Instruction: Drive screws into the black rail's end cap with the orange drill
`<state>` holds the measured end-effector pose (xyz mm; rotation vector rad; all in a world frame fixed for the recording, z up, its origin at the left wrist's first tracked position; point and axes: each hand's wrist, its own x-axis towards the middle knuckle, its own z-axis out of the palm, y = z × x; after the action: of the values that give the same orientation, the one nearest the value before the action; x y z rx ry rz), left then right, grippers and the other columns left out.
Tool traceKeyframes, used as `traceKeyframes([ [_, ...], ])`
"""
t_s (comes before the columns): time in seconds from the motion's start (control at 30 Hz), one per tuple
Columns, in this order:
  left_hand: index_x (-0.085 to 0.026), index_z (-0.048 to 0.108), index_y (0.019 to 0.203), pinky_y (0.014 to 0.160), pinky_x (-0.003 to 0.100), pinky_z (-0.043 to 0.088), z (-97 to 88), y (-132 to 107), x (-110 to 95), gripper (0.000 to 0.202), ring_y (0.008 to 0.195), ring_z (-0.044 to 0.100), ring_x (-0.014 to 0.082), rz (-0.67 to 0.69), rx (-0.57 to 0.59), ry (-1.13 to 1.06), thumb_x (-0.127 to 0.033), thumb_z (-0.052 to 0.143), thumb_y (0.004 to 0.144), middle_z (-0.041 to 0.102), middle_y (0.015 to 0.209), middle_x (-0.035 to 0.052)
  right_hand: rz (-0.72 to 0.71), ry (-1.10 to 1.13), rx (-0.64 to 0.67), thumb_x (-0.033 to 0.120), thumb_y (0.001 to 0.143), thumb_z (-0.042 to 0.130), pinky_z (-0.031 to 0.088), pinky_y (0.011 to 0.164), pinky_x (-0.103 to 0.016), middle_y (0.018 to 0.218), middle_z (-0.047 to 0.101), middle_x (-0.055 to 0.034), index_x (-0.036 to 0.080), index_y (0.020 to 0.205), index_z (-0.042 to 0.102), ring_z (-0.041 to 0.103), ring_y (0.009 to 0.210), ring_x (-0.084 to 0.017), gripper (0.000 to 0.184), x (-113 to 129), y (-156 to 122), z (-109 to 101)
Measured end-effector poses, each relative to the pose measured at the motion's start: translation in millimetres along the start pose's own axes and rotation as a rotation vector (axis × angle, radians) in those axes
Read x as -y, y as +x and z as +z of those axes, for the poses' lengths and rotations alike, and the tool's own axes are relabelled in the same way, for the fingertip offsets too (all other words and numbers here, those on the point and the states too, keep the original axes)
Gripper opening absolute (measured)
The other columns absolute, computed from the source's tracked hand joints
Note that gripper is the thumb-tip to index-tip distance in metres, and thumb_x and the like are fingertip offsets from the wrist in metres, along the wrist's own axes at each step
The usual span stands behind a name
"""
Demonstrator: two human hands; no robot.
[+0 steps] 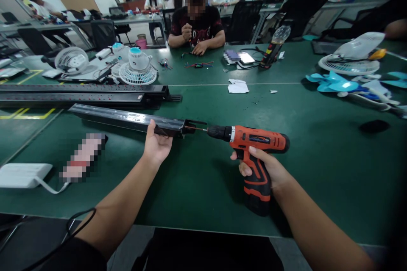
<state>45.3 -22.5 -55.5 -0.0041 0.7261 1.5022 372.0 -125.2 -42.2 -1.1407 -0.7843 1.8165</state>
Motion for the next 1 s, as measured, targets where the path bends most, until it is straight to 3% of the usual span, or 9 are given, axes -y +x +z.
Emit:
traceKeyframes([
  [0.6,-0.017,0.067,0.141,0.096,0.034,0.065,7.0,-3,2,0.044,0.099,0.081,0.0240,0.013,-0.004,0.019,-0.040,0.069,0.103,0.083,0.109,0.0113,-0.020,-0.012,-0.006,0.067,0.079,0.084,0.042,0.049,-0.028,0.049,0.060,-0.0019,0.014,0.096,0.081,0.056,0.049,-0.016,0.056,8,-7,4],
  [0.83,-0.016,0.068,0.139,0.096,0.033,0.064,9.3,-6,3,0.044,0.098,0.081,0.0229,0.012,-0.020,0.039,-0.042,0.069,0.103,0.083,0.108,0.0108,-0.007,-0.001,-0.024,0.066,0.076,0.086,0.043,0.050,-0.029,0.053,0.063,-0.0028,0.014,0.098,0.080,0.055,0.050,-0.016,0.056,6,-5,2],
  [1.0,-0.015,0.069,0.136,0.097,0.033,0.063,12.0,-8,3,0.042,0.101,0.081,0.0237,0.023,-0.029,0.055,-0.042,0.066,0.104,0.083,0.111,0.0103,0.006,-0.026,-0.009,0.067,0.081,0.079,0.041,0.051,-0.031,0.051,0.060,-0.0029,0.014,0.097,0.079,0.054,0.051,-0.017,0.056,3,-2,0],
])
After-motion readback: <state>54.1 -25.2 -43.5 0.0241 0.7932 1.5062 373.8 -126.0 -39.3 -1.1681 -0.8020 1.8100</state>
